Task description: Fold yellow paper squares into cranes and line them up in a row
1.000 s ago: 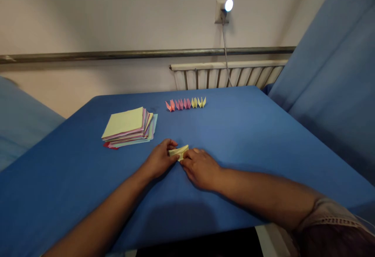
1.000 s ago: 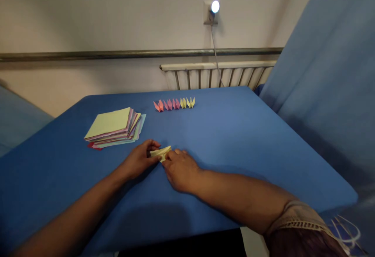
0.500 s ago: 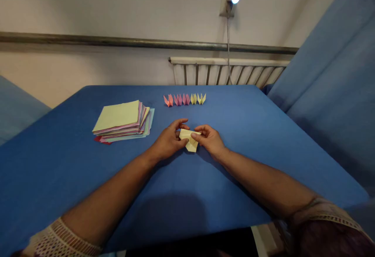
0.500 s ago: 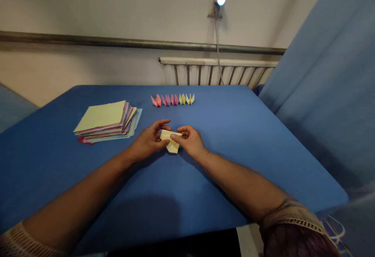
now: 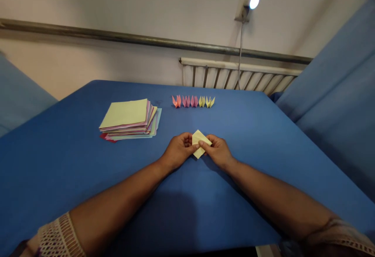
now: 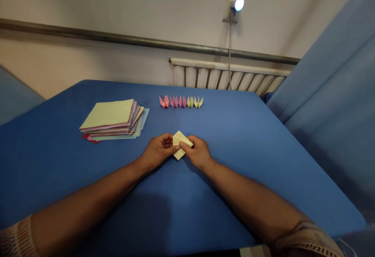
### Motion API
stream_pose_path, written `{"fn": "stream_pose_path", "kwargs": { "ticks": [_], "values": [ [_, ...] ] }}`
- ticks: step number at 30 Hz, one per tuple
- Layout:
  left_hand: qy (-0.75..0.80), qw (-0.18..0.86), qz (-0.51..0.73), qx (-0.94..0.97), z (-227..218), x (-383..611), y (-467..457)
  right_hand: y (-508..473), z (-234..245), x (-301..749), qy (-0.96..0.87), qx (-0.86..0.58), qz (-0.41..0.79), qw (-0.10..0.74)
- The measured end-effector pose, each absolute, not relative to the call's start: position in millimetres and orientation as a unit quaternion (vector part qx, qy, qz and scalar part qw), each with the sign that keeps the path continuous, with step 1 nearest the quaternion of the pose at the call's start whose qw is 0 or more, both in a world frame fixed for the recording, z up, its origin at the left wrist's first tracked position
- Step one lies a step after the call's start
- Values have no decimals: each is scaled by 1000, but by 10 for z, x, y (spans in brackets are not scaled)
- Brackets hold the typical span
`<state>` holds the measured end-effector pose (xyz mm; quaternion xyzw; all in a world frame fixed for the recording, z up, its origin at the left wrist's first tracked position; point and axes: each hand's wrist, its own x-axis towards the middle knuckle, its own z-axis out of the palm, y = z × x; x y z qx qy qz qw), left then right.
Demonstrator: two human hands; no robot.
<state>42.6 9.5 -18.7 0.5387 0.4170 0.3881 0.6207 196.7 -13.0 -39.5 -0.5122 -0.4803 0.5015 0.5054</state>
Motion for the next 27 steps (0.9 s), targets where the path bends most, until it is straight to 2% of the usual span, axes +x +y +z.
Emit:
{"fn": "stream_pose_path", "kwargs": {
  "ticks": [3,16,27],
  "values": [
    [416,618,405,530,-167,417,90,-135,-381,1962,-482,-527,510,479],
    [420,643,417,487,-117,434,58,-132,-351,1961,-443,-525,505,522],
    [416,658,413,473,-147,412,71,-150,-388,1973,-489,-525,479,505]
  ]
}}
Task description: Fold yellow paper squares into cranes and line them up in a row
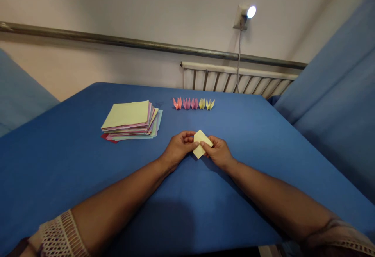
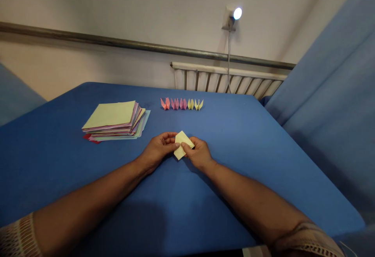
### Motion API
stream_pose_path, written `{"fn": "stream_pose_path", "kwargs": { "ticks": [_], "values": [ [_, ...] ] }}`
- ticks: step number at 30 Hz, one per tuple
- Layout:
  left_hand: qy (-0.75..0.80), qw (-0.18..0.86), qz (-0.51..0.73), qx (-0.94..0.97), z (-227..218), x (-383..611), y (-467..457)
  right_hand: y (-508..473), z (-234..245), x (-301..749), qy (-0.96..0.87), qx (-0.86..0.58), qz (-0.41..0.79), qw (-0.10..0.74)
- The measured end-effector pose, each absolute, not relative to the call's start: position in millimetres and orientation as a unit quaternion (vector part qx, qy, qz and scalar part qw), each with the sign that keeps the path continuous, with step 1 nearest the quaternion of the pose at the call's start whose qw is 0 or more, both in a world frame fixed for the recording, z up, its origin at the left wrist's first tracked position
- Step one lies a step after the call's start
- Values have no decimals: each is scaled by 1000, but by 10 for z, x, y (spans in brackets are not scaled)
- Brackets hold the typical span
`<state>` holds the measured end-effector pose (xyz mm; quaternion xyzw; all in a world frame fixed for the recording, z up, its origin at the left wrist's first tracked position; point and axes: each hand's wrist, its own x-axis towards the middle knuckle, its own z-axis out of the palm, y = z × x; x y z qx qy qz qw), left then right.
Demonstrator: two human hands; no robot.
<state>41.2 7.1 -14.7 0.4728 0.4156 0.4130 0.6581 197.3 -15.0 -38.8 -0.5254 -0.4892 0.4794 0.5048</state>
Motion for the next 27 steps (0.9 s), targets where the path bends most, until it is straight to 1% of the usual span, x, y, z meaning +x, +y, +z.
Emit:
{"fn": "stream_pose_path", "kwargs": {
  "ticks": [4,11,17,22,27],
  "values": [
    [431,638,425,476,-129,417,78,-159,-409,1968,-505,-521,478,496],
    [422,651,435,457,-134,414,96,-154,-351,1980,-483,-522,494,501],
    [430,645,395,492,-134,429,95,-147,-322,1992,-465,-524,497,511],
    [410,654,411,485,-136,413,100,-118,-324,1987,-432,-514,515,533],
    [412,657,399,490,-160,397,106,-104,-350,1967,-431,-513,512,537]
  ]
}}
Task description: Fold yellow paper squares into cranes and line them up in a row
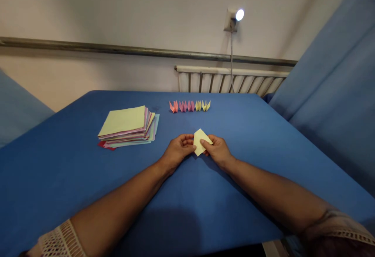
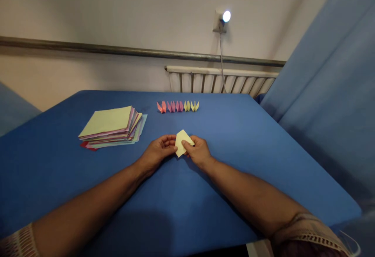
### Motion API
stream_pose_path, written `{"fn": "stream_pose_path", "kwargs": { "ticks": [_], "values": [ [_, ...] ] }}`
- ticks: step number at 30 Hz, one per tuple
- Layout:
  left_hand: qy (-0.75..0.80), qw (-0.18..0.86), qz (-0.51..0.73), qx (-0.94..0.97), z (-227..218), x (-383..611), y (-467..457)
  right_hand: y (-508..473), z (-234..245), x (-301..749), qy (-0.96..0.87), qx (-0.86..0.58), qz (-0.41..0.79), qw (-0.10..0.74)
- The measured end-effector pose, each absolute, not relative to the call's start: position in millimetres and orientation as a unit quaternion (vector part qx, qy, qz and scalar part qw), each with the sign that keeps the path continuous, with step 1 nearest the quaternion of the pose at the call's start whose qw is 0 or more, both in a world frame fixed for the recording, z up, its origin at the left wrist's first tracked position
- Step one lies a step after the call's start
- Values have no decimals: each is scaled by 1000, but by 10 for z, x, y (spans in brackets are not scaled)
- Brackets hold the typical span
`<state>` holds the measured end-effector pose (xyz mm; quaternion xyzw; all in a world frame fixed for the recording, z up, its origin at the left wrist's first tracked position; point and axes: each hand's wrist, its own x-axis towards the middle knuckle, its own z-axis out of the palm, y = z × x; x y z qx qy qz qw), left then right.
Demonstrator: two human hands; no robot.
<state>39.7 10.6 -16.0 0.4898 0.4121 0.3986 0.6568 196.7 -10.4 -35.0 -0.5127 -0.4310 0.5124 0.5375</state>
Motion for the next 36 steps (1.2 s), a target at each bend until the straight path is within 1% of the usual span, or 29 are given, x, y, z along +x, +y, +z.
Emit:
{"fn": "stream_pose_path", "kwargs": {
  "ticks": [7,16,20,25,36],
  "values": [
    [424,636,409,499,-158,393,126,-112,-346,1965,-443,-508,504,540],
    [425,634,426,485,-133,406,113,-136,-418,1945,-506,-509,473,511],
    [428,627,437,482,-141,403,133,-136,-402,1948,-496,-510,482,512],
    [420,649,422,474,-178,390,161,-120,-384,1976,-474,-525,474,524],
    [416,639,404,506,-157,413,125,-137,-342,1998,-473,-513,488,525]
  ]
}}
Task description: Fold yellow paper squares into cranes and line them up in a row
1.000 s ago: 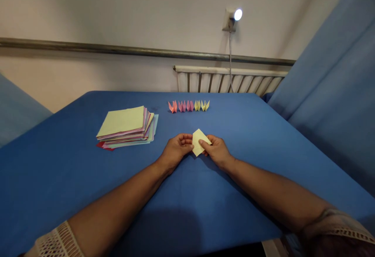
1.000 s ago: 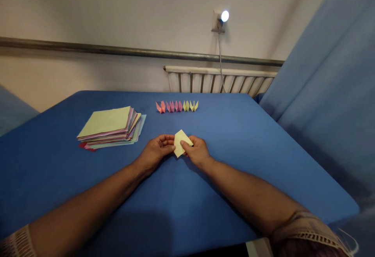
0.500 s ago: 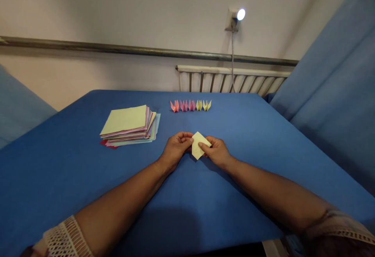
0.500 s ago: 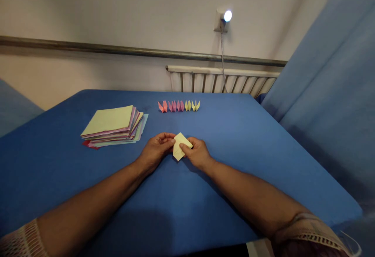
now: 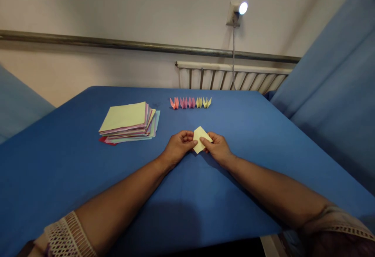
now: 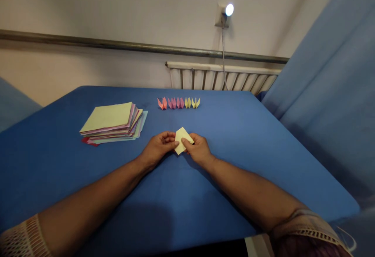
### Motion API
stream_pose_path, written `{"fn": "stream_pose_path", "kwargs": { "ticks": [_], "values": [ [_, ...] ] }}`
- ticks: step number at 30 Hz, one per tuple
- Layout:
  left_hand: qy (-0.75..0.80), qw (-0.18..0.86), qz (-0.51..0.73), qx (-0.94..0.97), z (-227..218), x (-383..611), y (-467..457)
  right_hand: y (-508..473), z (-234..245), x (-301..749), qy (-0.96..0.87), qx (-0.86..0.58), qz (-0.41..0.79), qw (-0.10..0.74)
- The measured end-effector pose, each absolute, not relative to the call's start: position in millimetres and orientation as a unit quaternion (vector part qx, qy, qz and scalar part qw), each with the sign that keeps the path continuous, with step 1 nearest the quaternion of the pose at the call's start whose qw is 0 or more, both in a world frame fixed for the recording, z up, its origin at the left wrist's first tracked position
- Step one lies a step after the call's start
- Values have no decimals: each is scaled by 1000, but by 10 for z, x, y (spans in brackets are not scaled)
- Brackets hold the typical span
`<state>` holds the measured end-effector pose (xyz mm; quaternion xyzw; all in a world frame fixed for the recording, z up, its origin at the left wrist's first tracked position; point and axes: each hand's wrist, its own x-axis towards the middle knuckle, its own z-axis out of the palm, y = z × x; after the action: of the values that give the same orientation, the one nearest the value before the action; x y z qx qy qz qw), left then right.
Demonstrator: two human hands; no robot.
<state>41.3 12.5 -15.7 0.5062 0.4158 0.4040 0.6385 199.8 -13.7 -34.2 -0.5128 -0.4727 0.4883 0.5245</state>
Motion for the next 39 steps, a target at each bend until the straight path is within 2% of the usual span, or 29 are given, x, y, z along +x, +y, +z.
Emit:
{"fn": "stream_pose_path", "kwargs": {
  "ticks": [18,32,39],
  "values": [
    [422,618,436,500,-140,410,127,-125,-349,2047,-420,-442,574,546],
    [415,542,457,571,-173,404,138,-125,-381,2049,-472,-450,552,519],
    [393,649,418,500,-136,380,129,-117,-379,2071,-440,-446,568,534]
  ]
}}
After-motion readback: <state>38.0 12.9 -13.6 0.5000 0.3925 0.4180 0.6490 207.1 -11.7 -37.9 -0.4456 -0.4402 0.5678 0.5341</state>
